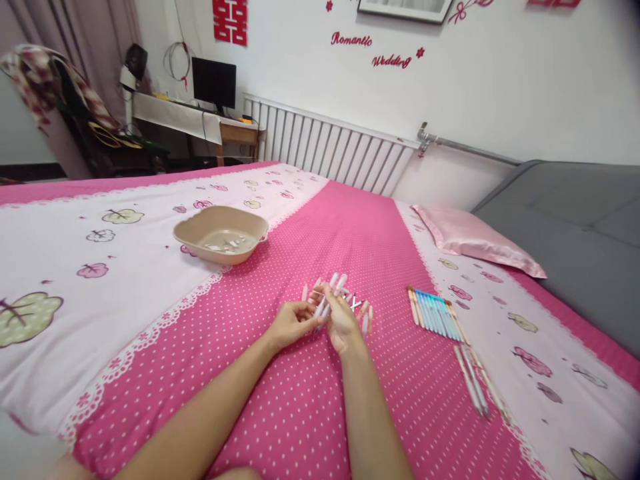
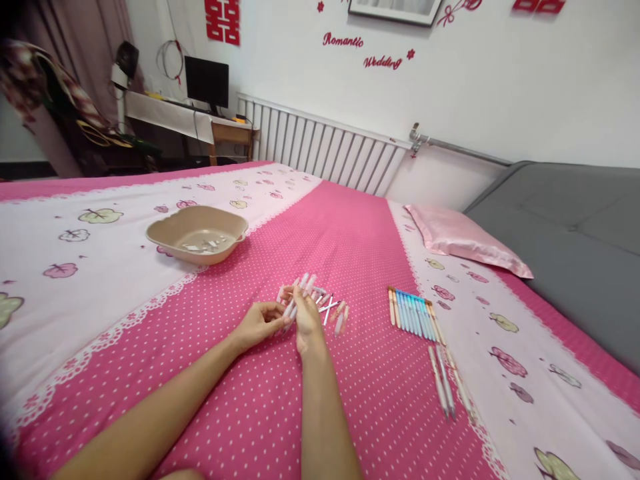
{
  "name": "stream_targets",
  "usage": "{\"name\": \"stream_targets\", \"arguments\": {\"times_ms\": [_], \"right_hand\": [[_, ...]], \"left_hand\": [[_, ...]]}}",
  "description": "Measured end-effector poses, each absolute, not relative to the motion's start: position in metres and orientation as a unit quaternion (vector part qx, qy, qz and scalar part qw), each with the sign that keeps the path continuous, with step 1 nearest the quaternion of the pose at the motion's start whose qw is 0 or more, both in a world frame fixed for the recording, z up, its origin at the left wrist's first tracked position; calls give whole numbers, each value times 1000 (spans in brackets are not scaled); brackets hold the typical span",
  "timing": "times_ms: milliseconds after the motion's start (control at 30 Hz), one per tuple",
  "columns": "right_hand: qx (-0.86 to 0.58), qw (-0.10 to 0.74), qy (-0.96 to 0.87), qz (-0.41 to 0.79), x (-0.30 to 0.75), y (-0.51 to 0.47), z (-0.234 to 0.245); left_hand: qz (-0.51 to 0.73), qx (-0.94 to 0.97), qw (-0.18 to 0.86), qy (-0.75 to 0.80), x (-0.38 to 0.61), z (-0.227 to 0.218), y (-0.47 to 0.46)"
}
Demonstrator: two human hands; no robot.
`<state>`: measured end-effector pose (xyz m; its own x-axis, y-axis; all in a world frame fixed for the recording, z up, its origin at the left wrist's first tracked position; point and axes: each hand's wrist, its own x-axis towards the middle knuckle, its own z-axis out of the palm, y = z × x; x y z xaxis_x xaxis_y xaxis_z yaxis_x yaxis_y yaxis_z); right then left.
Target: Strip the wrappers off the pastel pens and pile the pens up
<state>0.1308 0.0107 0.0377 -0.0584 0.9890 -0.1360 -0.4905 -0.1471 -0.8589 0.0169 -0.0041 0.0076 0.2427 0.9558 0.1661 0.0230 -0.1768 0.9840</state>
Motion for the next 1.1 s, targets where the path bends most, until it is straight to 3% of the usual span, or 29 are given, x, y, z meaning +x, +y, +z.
{"name": "stream_targets", "arguments": {"times_ms": [167, 367, 600, 800, 1100], "right_hand": [[-406, 550, -298, 666, 135, 9, 45], [-437, 568, -253, 650, 143, 7, 55], [-453, 528, -411, 589, 139, 3, 50], [-472, 546, -461, 516, 141, 7, 45], [-475, 511, -423, 579, 143, 4, 50]], "left_hand": [[481, 532, 583, 381, 17, 11, -4], [496, 515, 585, 381, 12, 17, -6], [476, 531, 595, 372, 12, 15, -6], [462, 531, 616, 355, 11, 16, -7], [439, 505, 670, 322, 6, 14, -5]]}}
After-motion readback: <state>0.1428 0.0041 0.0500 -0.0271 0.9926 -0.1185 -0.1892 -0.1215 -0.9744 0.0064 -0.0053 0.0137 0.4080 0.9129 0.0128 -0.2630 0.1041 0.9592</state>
